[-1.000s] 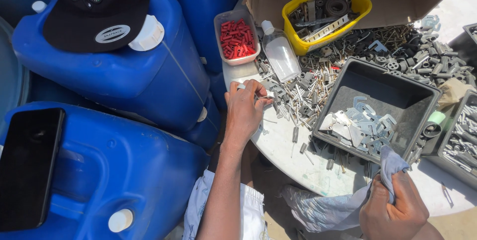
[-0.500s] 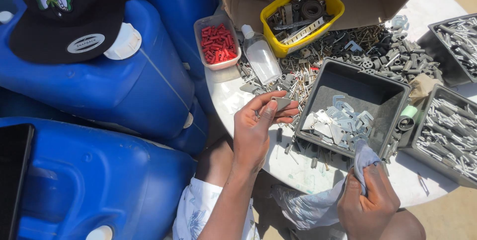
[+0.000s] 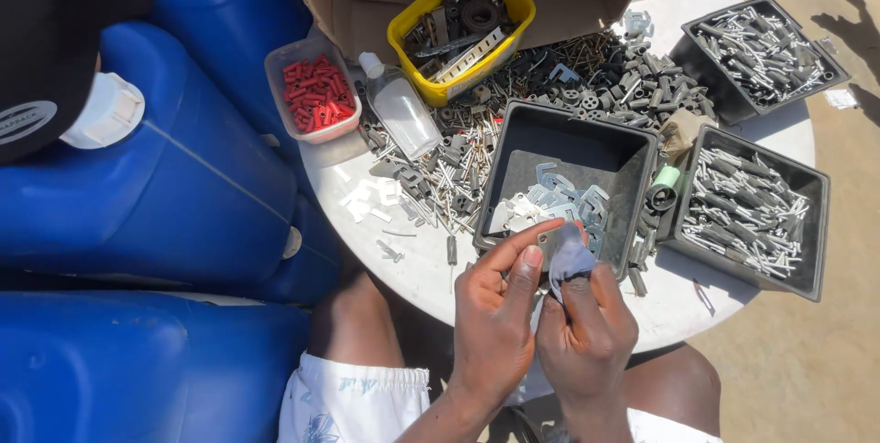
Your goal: Cleaning and inspecting small metal brackets with a cloth
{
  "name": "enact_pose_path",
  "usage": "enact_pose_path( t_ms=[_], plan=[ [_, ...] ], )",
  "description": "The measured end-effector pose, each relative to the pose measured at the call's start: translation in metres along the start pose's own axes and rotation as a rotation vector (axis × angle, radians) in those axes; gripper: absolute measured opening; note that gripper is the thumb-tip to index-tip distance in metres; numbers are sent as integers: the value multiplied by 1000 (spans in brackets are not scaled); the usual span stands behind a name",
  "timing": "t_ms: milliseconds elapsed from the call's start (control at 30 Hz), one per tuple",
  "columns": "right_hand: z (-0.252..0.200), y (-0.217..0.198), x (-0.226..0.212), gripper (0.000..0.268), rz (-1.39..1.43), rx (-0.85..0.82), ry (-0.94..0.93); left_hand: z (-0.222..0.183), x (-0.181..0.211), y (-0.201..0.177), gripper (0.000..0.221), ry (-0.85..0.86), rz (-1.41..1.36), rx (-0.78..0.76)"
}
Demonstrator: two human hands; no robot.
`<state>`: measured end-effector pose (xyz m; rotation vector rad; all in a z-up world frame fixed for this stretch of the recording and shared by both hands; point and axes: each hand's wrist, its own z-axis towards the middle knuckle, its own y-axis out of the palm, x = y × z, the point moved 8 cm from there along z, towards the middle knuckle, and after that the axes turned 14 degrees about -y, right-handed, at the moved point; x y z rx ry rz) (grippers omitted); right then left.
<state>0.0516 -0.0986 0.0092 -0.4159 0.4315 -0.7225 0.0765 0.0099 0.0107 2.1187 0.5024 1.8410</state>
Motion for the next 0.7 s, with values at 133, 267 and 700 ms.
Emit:
enact_pose_path(
  t_ms=[133, 267, 700],
  plan=[
    [-7, 11, -11, 14, 92, -92, -27, 4, 4, 0, 40, -15, -182, -37],
    [-13, 7, -7, 14, 76, -47, 15, 1, 0, 1, 44, -39, -79, -57],
    [0, 7, -7, 17, 37, -47, -25, -4, 2, 3, 45, 3, -84, -104]
  ],
)
